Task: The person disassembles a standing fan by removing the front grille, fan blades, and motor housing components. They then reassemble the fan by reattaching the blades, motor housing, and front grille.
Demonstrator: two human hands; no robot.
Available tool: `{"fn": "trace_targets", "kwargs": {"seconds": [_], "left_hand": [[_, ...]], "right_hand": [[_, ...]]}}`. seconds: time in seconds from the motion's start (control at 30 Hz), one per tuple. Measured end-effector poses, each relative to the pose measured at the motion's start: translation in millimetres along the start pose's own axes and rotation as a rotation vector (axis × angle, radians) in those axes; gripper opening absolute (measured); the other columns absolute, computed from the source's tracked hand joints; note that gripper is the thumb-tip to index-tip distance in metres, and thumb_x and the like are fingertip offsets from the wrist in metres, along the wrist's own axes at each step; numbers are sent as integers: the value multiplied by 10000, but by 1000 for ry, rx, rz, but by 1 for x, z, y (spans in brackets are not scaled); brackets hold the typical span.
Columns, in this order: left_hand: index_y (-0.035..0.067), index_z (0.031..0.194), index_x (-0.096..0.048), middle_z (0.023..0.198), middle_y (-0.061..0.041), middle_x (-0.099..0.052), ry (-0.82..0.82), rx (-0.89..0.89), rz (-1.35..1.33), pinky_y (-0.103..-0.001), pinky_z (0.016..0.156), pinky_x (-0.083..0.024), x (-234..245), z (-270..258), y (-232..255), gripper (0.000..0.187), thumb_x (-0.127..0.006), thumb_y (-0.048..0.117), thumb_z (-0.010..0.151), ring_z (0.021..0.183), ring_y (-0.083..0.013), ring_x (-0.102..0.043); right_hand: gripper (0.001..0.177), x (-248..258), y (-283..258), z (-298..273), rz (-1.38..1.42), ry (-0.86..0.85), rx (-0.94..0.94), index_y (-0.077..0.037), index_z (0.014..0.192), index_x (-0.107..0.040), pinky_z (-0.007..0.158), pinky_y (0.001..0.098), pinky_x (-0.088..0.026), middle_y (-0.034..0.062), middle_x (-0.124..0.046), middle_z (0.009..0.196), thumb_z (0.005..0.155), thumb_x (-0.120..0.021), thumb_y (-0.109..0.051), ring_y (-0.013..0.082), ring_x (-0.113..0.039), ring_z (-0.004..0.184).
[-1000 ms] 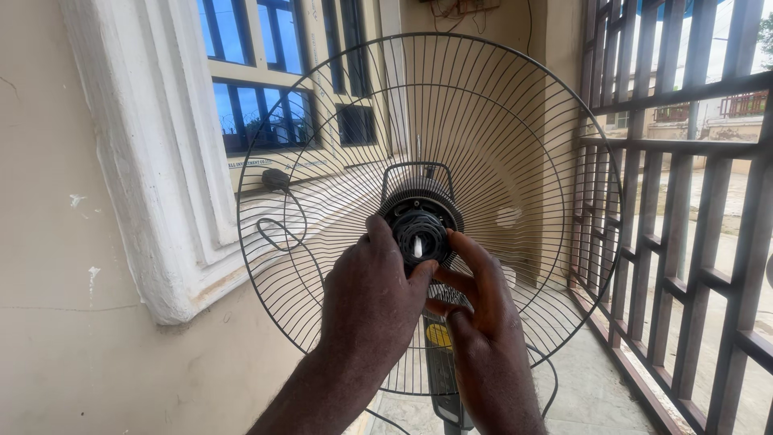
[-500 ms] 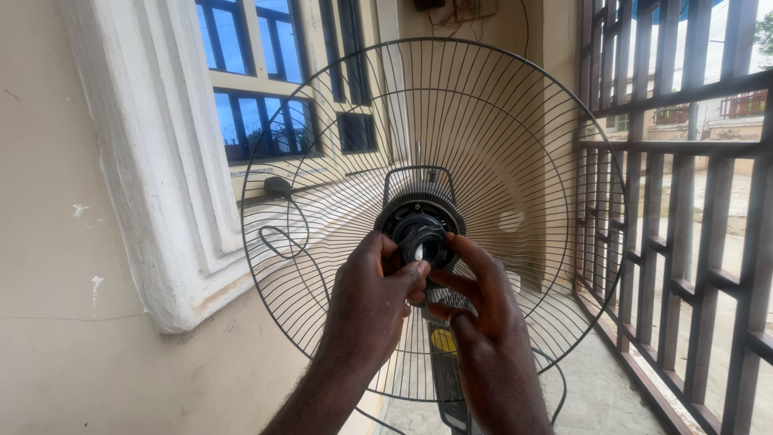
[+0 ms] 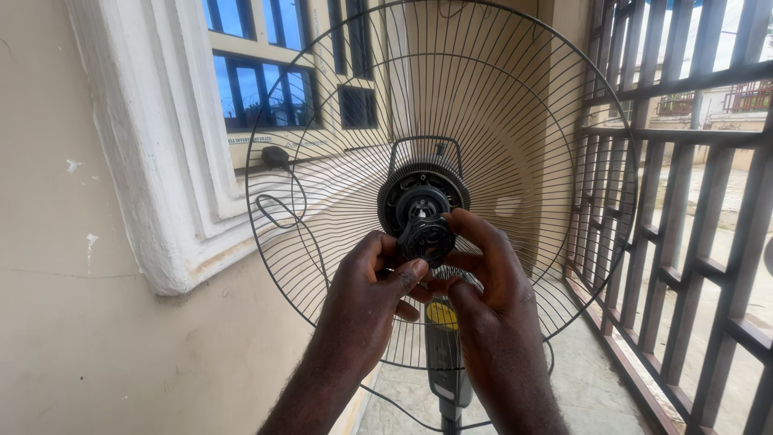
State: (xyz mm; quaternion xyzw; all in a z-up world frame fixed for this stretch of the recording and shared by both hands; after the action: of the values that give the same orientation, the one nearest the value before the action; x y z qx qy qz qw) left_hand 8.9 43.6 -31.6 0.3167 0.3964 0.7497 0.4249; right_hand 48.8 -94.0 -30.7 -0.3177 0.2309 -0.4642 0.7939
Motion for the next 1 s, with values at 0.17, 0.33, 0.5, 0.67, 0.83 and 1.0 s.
{"fn": "trace_targets", "kwargs": {"seconds": [0.17, 0.33, 0.5, 0.67, 0.83, 1.0], "left_hand": [[41, 1086, -608, 949, -101, -754, 28, 75, 17, -287, 645, -652, -7, -26, -9, 238, -580, 239, 956, 838, -151, -784], [-7, 1061, -658, 923, -134, -761, 60, 109, -255, -323, 640, -605, -15, -63, -24, 294, -579, 262, 972, 803, -192, -754], [-9, 1080, -671, 882, -132, -753, 157, 252, -396, -322, 636, -594, -23, -100, -58, 352, -577, 308, 958, 785, -195, -755], [19, 1115, -676, 822, -124, -750, 271, 359, -459, -329, 595, -573, -41, -130, -82, 387, -592, 364, 961, 719, -204, -756], [-12, 1054, -700, 831, -133, -728, 186, 517, -489, -327, 607, -562, -75, -164, -117, 388, -548, 339, 991, 709, -189, -714], [-16, 1057, -678, 863, -144, -760, 74, 624, -502, -323, 626, -567, -102, -191, -144, 297, -549, 239, 976, 734, -192, -728]], "right_hand": [[547, 6, -11, -15, -76, 43, -162, -55, 1398, -525, 799, 361, -704, 170, -715, 1138, 856, -501, 15, 262, -792, 961], [429, 5, -23, -26, -133, 48, -136, -40, 1314, -605, 802, 330, -682, 155, -726, 1086, 886, -566, -39, 219, -780, 945], [397, -1, -13, -47, -219, 21, -276, -71, 1273, -664, 755, 334, -648, 150, -734, 998, 881, -597, -79, 183, -743, 865], [338, 6, 1, -72, -229, 24, -366, -32, 1215, -672, 784, 303, -642, 155, -764, 968, 895, -589, -102, 179, -759, 862], [362, 30, 41, -115, -183, 124, -528, -12, 1233, -648, 735, 299, -657, 144, -745, 1003, 884, -592, -91, 187, -767, 843], [413, 64, 67, -173, -210, 252, -712, -36, 1308, -611, 654, 308, -627, 150, -716, 995, 902, -598, -114, 195, -741, 797]]}}
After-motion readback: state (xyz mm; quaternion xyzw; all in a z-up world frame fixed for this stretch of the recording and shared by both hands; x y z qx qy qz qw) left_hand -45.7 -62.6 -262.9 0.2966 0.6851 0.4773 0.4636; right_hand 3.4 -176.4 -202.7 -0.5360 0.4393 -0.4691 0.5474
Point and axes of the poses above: each hand's wrist, its own z-axis towards the middle knuckle, its own x-axis out of the back of the hand, y = z × x, the point moved 5 cm from there along z, towards the middle knuckle
